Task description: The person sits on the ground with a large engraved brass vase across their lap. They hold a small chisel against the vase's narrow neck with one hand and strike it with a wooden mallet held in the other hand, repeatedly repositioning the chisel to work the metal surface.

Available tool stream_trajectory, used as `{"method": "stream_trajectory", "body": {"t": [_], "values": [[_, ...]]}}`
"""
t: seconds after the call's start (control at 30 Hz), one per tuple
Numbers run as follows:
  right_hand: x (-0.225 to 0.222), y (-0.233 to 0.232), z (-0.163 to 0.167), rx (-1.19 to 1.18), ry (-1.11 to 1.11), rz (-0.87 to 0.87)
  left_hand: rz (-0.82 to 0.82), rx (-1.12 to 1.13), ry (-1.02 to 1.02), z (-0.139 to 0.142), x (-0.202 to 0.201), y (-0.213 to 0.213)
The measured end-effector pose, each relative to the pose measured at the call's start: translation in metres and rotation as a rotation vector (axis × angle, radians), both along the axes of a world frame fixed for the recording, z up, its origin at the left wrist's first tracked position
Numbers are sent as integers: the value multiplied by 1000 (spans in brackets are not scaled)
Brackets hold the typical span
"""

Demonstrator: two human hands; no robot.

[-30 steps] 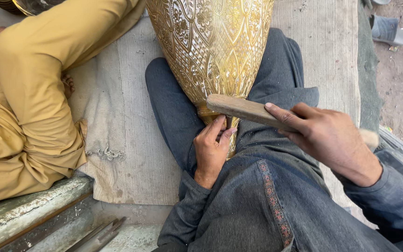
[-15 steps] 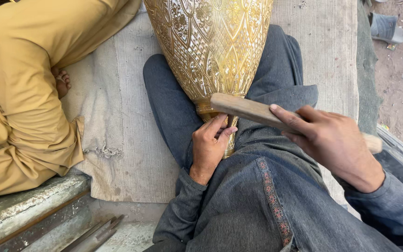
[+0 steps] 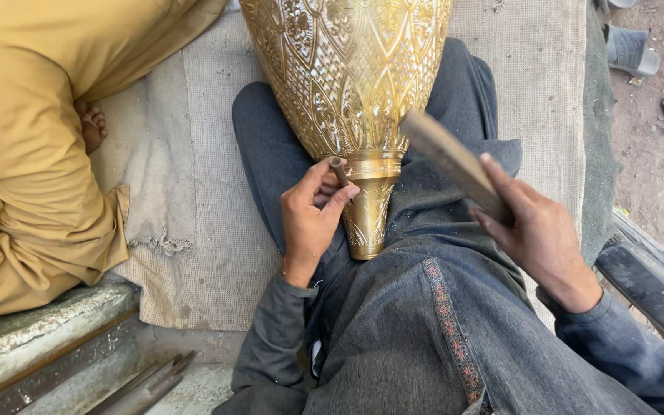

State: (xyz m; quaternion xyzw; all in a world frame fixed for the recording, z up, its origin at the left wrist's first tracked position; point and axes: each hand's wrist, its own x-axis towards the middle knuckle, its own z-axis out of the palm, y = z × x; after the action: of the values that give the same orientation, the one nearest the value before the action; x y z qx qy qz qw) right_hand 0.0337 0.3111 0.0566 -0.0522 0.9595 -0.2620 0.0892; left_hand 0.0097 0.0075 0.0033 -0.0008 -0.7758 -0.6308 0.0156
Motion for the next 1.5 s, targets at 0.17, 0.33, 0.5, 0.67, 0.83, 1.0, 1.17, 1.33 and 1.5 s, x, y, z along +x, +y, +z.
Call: {"method": "stream_trajectory", "body": {"t": [0.17, 0.33, 0.5, 0.67, 0.83, 1.0, 1.17, 1.33, 1.5], "values": [[1, 2, -31, -2, 8, 38, -273, -49, 70, -11, -15, 1], [4, 7, -37, -5, -23, 5, -396, -112, 213, -18, -20, 4], [8, 7, -21, -290, 106, -37, -391, -140, 264, -16, -21, 9], [7, 14, 1, 131, 40, 93, -419, -82, 209, -8, -25, 14], [13, 21, -5, -259, 109, 27, -477, -97, 201, 0, -30, 14], [20, 27, -14, -456, 49, -99, -502, -164, 155, 3, -32, 12], [17, 26, -7, -57, 115, 38, -490, -141, 215, 2, -31, 13], [12, 17, 3, -60, -57, -58, -500, -142, 132, -2, -31, 13], [13, 17, 8, -309, 20, -37, -489, -155, 139, -6, -29, 7]]}}
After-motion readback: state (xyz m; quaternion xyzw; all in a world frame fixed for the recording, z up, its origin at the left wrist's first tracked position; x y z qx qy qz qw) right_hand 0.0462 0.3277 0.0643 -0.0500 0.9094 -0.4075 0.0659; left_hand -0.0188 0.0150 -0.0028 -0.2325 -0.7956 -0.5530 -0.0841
